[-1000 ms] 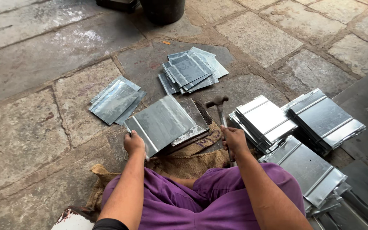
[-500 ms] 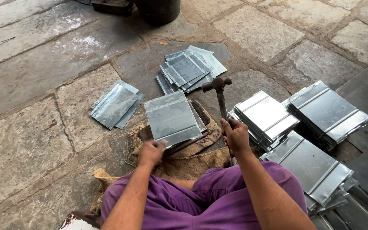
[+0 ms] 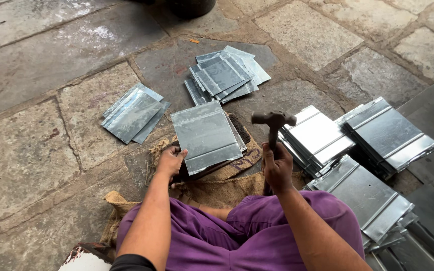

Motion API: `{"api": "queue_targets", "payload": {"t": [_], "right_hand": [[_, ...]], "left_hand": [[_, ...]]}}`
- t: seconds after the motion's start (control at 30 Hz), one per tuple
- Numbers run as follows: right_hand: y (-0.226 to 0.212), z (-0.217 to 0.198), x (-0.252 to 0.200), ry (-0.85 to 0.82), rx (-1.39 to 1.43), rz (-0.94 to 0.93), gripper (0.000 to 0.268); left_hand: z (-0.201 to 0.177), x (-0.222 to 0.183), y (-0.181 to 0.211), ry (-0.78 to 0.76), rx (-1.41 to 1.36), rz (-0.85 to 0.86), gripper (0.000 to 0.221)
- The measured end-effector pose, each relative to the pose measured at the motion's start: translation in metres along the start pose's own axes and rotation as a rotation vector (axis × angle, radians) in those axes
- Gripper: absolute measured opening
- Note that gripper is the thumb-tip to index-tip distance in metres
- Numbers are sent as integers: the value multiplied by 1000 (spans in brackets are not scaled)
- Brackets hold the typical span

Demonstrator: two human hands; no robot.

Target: The person sits on a paved floor and uses a hammer to repeatedly strike a rectangular metal sheet placed on a burlap sack. The person holds the sheet with one hand and strikes it with the other, occasionally adjusting its position. Finished sheets are stacked nearby.

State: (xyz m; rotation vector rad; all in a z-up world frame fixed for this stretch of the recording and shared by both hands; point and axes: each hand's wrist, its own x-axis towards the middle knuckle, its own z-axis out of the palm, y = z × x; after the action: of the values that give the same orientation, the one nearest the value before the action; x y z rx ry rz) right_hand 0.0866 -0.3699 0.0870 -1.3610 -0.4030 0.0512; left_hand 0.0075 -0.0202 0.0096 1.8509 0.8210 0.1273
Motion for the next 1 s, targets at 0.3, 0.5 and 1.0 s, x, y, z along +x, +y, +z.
{"api": "queue_targets", "payload": {"t": [0.3,0.5,1.0], "right_hand": [[-7,11,1,12,-354,-14,26],[-10,19,-5,-52,-501,-30,23],[-2,37,-3,-211,-874,287,32]], "left_hand": [[15,-24,21,86,-348,-190,25],[22,-61,45,-262,-28,-130,22],[-25,44,-29,352,-4,91,49]]}}
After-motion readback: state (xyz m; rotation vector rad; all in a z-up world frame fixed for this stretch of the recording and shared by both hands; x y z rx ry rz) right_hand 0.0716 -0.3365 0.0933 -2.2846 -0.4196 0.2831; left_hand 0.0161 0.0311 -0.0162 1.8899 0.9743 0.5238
